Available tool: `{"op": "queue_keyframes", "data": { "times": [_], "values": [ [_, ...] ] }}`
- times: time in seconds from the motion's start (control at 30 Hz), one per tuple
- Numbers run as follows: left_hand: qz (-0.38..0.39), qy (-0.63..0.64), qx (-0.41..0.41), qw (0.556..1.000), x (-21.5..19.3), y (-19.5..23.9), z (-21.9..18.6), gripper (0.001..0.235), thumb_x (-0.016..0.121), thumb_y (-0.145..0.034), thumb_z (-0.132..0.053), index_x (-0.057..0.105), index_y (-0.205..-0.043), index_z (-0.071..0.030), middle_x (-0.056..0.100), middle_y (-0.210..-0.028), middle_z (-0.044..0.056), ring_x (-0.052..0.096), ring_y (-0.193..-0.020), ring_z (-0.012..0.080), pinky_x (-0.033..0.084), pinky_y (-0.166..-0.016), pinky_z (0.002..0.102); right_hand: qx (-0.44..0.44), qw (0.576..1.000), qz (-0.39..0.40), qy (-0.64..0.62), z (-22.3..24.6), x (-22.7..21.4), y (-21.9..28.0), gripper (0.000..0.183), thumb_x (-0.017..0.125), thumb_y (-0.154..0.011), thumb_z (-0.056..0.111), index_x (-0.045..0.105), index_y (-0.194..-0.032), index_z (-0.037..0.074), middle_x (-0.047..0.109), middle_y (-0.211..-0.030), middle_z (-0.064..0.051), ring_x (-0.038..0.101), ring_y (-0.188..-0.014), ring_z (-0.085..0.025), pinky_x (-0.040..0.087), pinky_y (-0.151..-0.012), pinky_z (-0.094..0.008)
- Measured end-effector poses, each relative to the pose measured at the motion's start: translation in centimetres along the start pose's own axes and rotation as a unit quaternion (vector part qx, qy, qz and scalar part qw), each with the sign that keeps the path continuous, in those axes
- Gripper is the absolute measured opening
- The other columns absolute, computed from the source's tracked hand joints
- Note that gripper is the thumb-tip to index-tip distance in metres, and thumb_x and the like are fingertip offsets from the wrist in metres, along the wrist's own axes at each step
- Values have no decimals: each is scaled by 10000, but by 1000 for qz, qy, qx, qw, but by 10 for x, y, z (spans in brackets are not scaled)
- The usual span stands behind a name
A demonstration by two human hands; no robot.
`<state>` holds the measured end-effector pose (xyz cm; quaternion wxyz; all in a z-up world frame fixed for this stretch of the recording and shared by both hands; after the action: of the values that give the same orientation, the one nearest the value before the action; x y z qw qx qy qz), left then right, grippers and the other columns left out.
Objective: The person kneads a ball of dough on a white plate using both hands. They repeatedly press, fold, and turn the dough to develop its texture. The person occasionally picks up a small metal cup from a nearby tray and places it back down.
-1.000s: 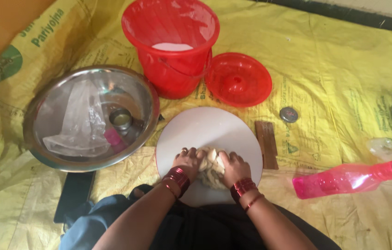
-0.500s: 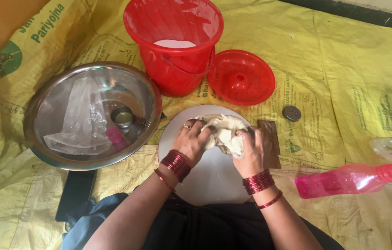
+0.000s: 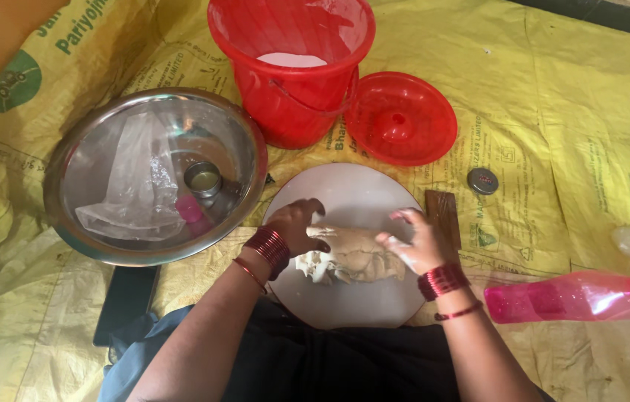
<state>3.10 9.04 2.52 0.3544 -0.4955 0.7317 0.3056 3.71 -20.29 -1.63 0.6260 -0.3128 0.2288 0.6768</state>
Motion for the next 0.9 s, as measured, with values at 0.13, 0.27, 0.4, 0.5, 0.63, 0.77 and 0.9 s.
{"op": "queue_keyframes", "data": {
  "times": [0.13, 0.27, 0.4, 0.5, 0.63, 0.77, 0.9],
  "values": [
    [147, -104, -41, 983, 14, 14, -24, 1345, 1025, -527, -464, 199, -1577, -308, 209, -1637, 108, 152, -1478, 523, 296, -1158, 618, -60, 986, 133, 76, 19, 39, 3, 851, 922, -626, 452, 595, -1334, 111, 626, -1342, -147, 612, -1241, -318, 500, -1068, -432],
    [185, -164, -55, 967, 49, 24, -33, 1346, 965, -631, -481, 62, -1622, -364, 43, -1680, 143, 21, -1493, 583, 241, -1186, 649, -77, 959, 160, 219, 46, 38, 31, 1205, 993, -497, 581, 449, -1472, 128, 432, -1484, -254, 434, -1354, -449, 399, -1084, -528],
    [164, -149, -64, 973, 77, 14, -18, 1143, 905, -736, -503, 166, -1597, -358, 169, -1636, 150, 128, -1489, 553, 289, -1182, 634, -19, 942, 156, 298, 58, 37, 48, 1225, 992, -501, 513, 404, -1533, 216, 360, -1552, -231, 371, -1405, -461, 387, -1067, -548],
    [130, -152, -54, 978, 89, -2, -4, 1080, 865, -741, -333, 248, -1627, -351, 358, -1567, 139, 376, -1412, 447, 443, -1110, 568, -65, 958, 106, 258, 51, 42, 45, 1044, 969, -553, 451, 510, -1454, 191, 483, -1424, -199, 484, -1273, -408, 449, -1053, -498],
    [32, -81, -23, 996, 83, -16, 7, 793, 865, -752, -434, 494, -1435, -280, 588, -1352, 115, 565, -1233, 389, 477, -1051, 524, -129, 969, 46, 205, 30, 40, 25, 819, 930, -601, 339, 585, -1314, 130, 645, -1266, -158, 614, -1122, -357, 491, -1004, -471],
    [-1, -35, -3, 999, 54, -45, 2, 757, 903, -658, -419, 605, -1325, -220, 721, -1147, 145, 696, -1071, 340, 539, -985, 446, -91, 983, 31, 159, 21, 39, -5, 711, 899, -633, 275, 624, -1263, 92, 728, -1129, -172, 695, -1032, -349, 545, -942, -440],
    [80, -14, -74, 994, 24, -69, -11, 709, 885, -629, -345, 647, -1279, -194, 758, -1119, 148, 729, -1069, 322, 566, -977, 424, 43, 979, 117, 163, 7, 33, -54, 605, 857, -740, 283, 651, -1290, 138, 767, -1127, -138, 730, -1048, -314, 568, -956, -407]
  ]
}}
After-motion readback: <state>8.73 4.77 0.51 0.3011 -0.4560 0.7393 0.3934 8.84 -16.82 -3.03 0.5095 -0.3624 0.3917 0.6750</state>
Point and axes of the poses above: each hand's wrist, its own y-axis away from the middle knuckle, its own x-axis out of the palm, z = x × y, the point moved 2 cm from there along -y, towards the middle knuckle
